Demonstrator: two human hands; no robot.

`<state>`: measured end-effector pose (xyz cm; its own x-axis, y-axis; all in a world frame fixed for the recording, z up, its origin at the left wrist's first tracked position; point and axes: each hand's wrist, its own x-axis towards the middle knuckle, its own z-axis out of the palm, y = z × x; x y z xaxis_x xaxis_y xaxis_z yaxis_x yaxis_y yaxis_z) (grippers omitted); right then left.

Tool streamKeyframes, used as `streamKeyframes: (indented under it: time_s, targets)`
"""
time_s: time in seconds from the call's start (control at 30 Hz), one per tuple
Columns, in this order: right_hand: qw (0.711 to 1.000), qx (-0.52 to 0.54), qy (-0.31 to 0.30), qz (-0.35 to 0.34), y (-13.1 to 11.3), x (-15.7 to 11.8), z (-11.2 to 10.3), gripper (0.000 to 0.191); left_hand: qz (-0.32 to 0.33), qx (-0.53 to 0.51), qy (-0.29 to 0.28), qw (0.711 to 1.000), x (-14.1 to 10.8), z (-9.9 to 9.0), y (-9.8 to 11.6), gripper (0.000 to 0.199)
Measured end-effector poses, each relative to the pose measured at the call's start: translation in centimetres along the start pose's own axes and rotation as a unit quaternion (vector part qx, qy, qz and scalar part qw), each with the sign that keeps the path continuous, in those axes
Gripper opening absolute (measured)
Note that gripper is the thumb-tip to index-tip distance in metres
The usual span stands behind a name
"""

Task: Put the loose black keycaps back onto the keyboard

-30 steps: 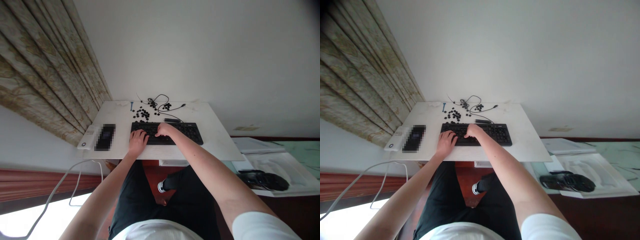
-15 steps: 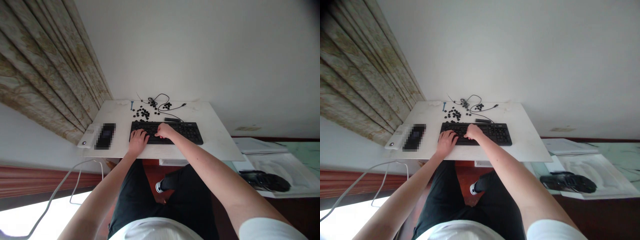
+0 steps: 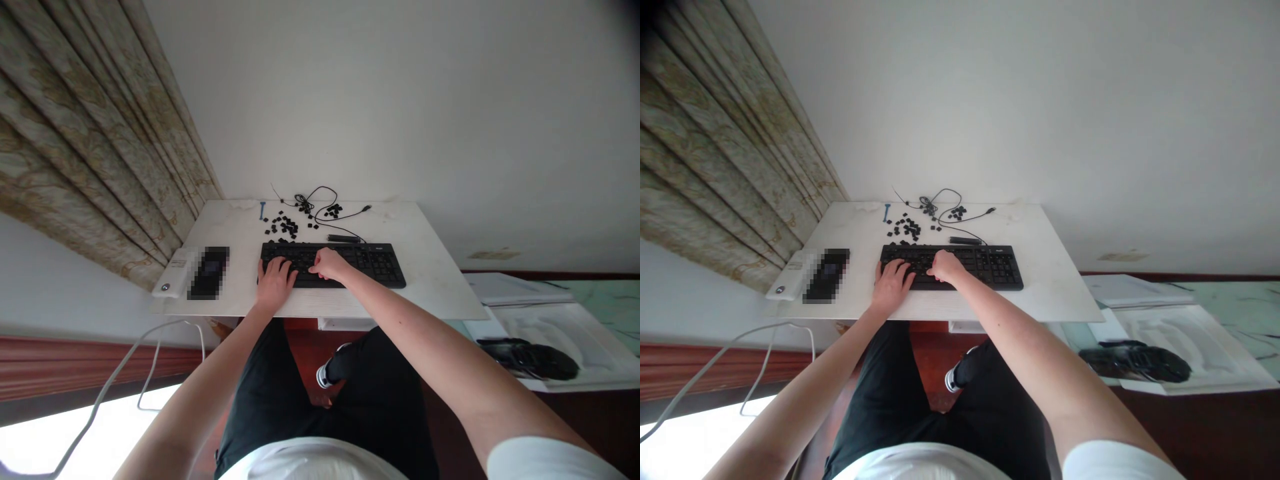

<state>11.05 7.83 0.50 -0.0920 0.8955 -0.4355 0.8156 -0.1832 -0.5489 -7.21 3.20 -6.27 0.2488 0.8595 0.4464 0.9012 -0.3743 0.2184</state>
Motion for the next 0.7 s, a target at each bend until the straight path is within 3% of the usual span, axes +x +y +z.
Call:
streamKeyframes:
  time_s: [0.2, 0.47, 0.7]
  targets:
    - [0.999, 0.028, -0.024, 0.008, 0.5, 0.7, -0.1, 0.012, 0.002, -0.007, -0.003, 1.000, 0.0, 0.1, 0.0, 0.030]
    - [0.993, -0.018, 0.032, -0.115, 1.8, -0.1, 0.5, 0.010, 0.005, -0.008, -0.003, 1.000, 0.2, 0.1, -0.3, 0.030]
    - [0.995, 0.073, -0.032, -0.056, 1.7, 1.0, 0.3, 0.006, 0.005, -0.008, -0.003, 1.000, 0.3, 0.1, -0.3, 0.029]
